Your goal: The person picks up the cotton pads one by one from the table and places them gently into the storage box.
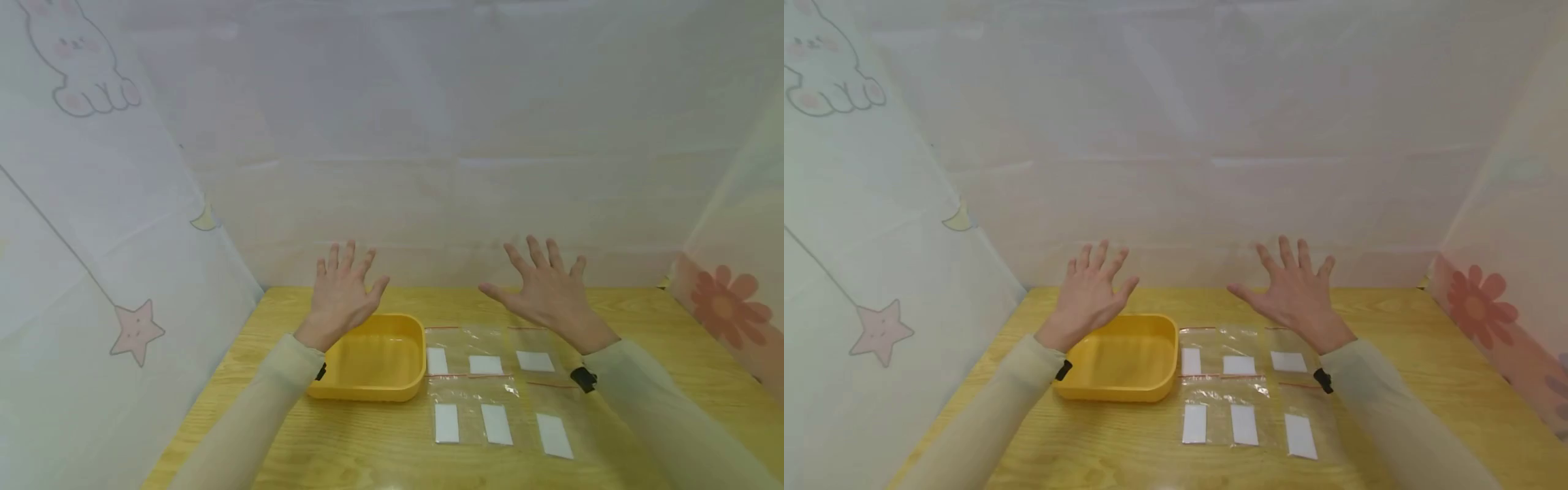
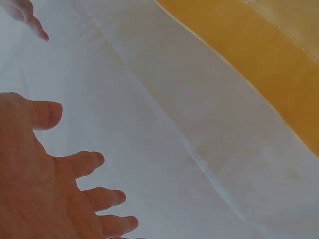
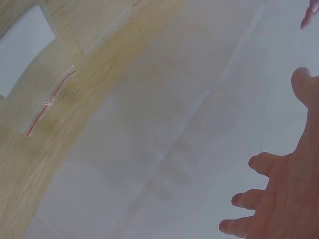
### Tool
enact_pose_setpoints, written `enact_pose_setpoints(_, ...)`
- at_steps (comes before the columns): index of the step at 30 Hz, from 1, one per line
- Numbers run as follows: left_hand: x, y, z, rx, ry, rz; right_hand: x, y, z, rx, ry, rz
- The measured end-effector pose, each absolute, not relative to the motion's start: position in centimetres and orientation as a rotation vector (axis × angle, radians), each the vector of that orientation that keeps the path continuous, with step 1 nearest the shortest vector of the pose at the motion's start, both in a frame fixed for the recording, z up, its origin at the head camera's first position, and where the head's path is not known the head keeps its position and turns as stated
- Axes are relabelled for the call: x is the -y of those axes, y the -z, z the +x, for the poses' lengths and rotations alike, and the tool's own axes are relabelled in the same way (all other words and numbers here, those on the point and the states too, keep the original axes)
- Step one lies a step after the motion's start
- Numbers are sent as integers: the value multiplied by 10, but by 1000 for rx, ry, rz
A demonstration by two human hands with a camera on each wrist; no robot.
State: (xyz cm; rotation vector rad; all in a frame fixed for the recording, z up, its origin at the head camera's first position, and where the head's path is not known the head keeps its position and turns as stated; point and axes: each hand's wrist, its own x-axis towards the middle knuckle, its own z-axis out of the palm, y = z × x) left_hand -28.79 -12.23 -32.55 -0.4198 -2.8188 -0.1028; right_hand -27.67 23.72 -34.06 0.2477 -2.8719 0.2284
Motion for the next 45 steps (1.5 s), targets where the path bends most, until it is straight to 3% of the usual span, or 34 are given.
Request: enact_pose_setpoints(45,146,346,-244,2772,173,-473,-257,364,-212,2764,-251,335)
